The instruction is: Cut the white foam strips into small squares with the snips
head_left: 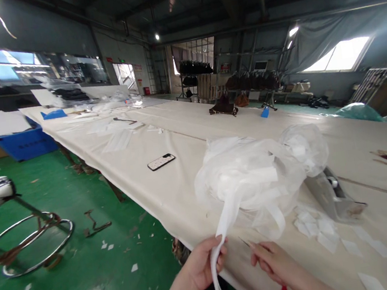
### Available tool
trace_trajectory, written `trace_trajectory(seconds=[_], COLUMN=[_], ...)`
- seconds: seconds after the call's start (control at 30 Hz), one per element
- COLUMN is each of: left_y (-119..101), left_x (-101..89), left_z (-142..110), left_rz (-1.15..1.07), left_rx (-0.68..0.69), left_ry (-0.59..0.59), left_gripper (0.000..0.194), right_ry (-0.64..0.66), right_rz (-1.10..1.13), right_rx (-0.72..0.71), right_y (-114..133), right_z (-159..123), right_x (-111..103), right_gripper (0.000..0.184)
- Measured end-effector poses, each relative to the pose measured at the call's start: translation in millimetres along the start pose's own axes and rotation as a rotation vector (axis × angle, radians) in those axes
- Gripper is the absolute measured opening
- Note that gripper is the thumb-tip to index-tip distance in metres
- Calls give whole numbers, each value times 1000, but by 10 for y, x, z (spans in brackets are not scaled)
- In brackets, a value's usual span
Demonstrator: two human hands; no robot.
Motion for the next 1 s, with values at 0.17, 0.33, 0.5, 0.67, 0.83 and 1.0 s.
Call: trace_trajectory(seconds=[0.17,0.33,0.5,0.67,0.83,1.0], left_y=[2,25,48,47,86,167], left_x=[74,175,225,219,270,340], left_z=[-4,-13,-20,-29,-14,-6], left_rz=[160,283,346,364,409,394], left_rx=[54,62,60,66,25,-138], left_ry=[102,118,130,131,182,283], left_gripper=[29,35,40,41,41,41], right_ry=[23,44,75,82,74,132], right_rz=[5,25,17,3,4,109], right_rx=[12,25,34,24,64,93], right_y=[-5,-13,-90,-82,-9,-63], right_z=[-6,-61,-38,-41,-47,13], right_x=[30,68,77,100,145,119], right_gripper=[62,58,57,58,60,54])
Point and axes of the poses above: each hand's wrist, its own z-axis towards the middle knuckle, its own x-axis out of the palm, y = z × x, the point moved 6 cm from there along z, towards the middle knuckle, and after that the axes turned 14 degrees about y, right-handed, at the moved point
